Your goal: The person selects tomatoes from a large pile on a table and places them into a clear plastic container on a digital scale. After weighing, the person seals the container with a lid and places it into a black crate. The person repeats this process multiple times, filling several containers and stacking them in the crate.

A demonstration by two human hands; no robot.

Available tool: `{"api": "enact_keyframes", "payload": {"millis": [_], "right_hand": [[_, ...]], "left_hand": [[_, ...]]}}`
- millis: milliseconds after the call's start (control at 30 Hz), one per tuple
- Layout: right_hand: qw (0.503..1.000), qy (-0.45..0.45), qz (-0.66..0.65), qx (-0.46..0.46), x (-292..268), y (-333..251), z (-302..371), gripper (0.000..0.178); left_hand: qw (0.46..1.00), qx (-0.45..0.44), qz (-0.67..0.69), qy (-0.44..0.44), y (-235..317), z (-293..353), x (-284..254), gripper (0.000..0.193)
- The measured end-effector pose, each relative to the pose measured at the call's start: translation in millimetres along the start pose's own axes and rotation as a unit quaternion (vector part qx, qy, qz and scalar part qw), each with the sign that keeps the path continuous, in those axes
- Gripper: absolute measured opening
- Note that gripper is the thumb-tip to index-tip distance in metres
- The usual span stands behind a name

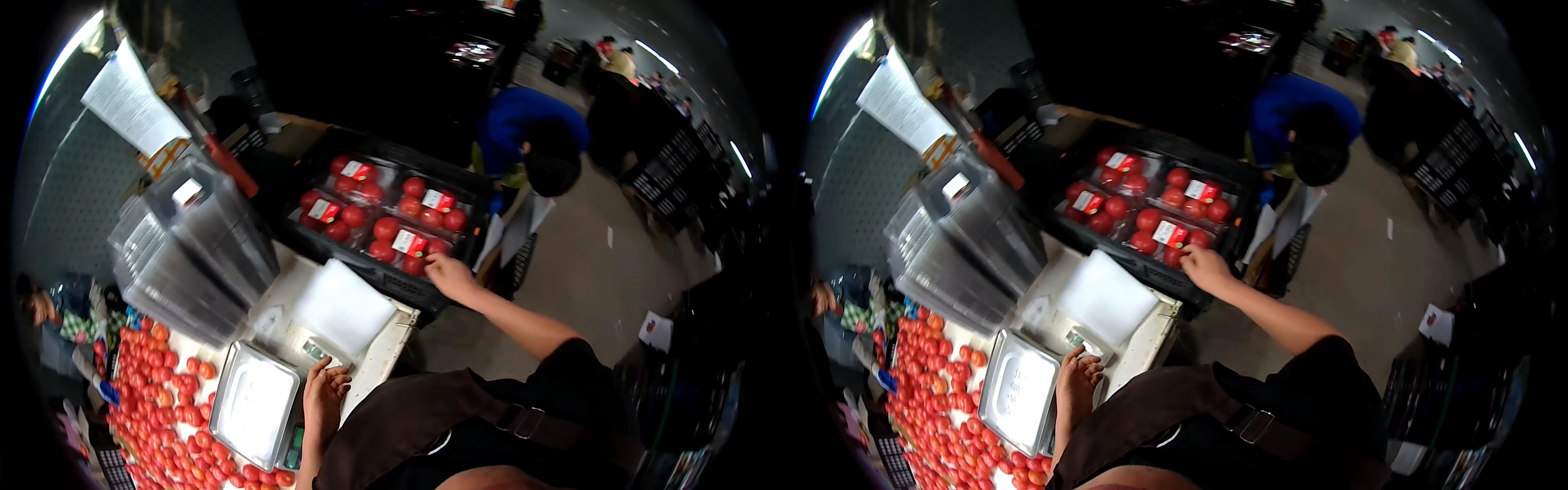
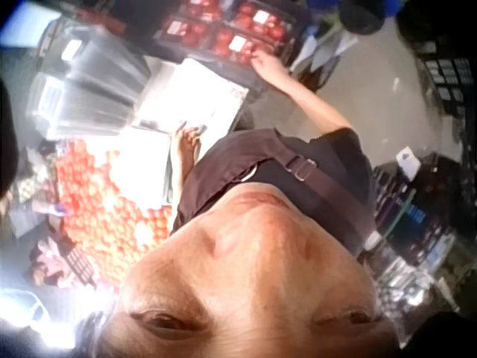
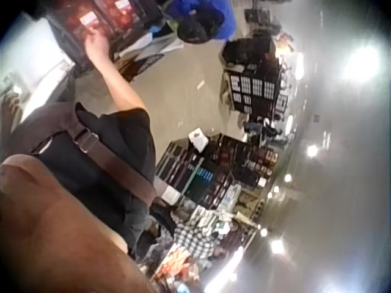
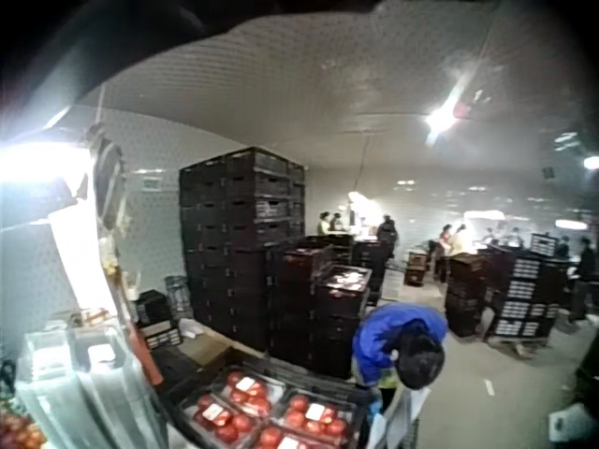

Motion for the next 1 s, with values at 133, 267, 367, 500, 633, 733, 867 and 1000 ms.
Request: {"api": "enact_keyframes", "payload": {"millis": [133, 267, 367, 500, 633, 733, 867, 1000], "right_hand": [[0.967, -0.073, 0.24, -0.053, 43.3, -3.9, 3.4, 0.035], [0.946, -0.142, 0.288, -0.048, 55.7, -3.0, 0.5, 0.04], [0.969, -0.07, 0.238, -0.018, 33.8, 5.8, 7.0, 0.046], [0.975, -0.05, 0.218, -0.005, 25.0, -2.7, 11.0, 0.045], [0.973, -0.031, 0.227, -0.028, 29.8, 11.5, 7.5, 0.046], [0.973, -0.024, 0.229, -0.02, 35.1, 18.9, 3.0, 0.047], [0.976, -0.028, 0.214, -0.015, 28.9, 15.4, 4.7, 0.047], [0.971, -0.034, 0.237, -0.026, 34.8, 15.2, 2.2, 0.047]], "left_hand": [[0.999, -0.036, 0.002, -0.035, -14.2, -25.5, 8.2, 0.039], [0.994, -0.099, -0.029, -0.034, -45.5, -48.1, 11.9, 0.036], [0.986, -0.076, -0.112, -0.098, -51.6, -70.1, 39.7, 0.027], [0.971, -0.068, -0.186, -0.131, -47.7, -100.3, 80.4, 0.025], [0.942, 0.003, -0.285, -0.177, -41.5, -128.9, 134.9, 0.016], [0.869, 0.263, -0.386, -0.167, -1.0, -172.9, 175.1, 0.011], [0.755, 0.387, -0.518, -0.112, 18.4, -238.1, 210.2, 0.014], [0.602, 0.294, -0.737, -0.087, -3.9, -295.1, 213.6, 0.025]]}}
Point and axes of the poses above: each hand's wrist, its own z-axis away from the middle knuckle, its own x-axis out of the palm, y = z × x, the point moved 10 cm from there along -z, towards the middle knuckle, and after that the axes turned 14 degrees about -z, right-handed, at the moved point
